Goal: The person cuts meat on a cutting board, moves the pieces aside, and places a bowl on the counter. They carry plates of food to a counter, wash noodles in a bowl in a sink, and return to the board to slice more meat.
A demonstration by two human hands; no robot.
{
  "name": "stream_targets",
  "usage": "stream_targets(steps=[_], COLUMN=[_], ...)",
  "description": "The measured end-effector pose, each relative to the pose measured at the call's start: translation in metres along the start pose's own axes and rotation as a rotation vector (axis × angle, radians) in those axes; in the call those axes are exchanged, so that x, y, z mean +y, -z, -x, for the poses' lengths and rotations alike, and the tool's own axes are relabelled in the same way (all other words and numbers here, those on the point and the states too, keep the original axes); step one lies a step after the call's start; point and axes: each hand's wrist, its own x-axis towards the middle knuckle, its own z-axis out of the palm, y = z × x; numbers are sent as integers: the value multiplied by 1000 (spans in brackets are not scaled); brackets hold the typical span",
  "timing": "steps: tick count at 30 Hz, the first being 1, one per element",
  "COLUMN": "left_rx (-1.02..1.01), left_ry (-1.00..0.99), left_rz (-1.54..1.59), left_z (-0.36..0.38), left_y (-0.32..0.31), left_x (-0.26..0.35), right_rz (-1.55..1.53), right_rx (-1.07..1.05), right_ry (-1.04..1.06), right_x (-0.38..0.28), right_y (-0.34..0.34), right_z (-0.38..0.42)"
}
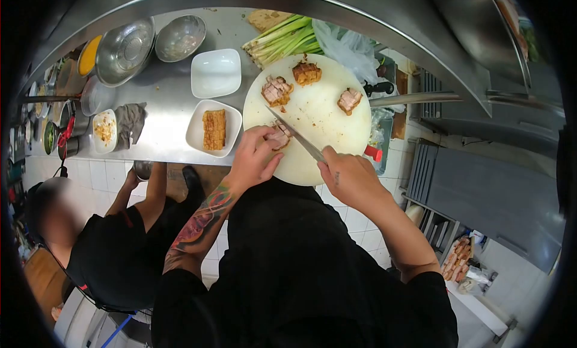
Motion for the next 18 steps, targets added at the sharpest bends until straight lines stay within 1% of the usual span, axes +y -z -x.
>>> stream_targets(steps=[1,3,7,9,13,15,16,18], left_rx=[-8,-16,-15,-9,0,4,8,12], left_ry=[-1,-3,-15,-18,-12,-3,-7,-9], left_rz=[-1,-1,-15,-18,-3,4,10,13], left_z=[3,7,5,4,4,4,3,4], left_y=[0,-2,-3,-3,-5,-6,-6,-5], left_x=[-3,-7,-9,-9,-9,-10,-10,-12], right_rz=[-2,12,-7,-8,-3,-44,-43,17], right_rx=[-1,-71,-85,-156,-182,-262,-263,-138], right_ry=[-1,-15,-5,-47,-56,-87,-81,-34], right_x=[0,-1,-6,-11,-19,-24,-25,-22], right_y=[-1,-5,-7,-1,10,14,9,-16], right_z=[6,13,21,24,17,5,-2,-19])
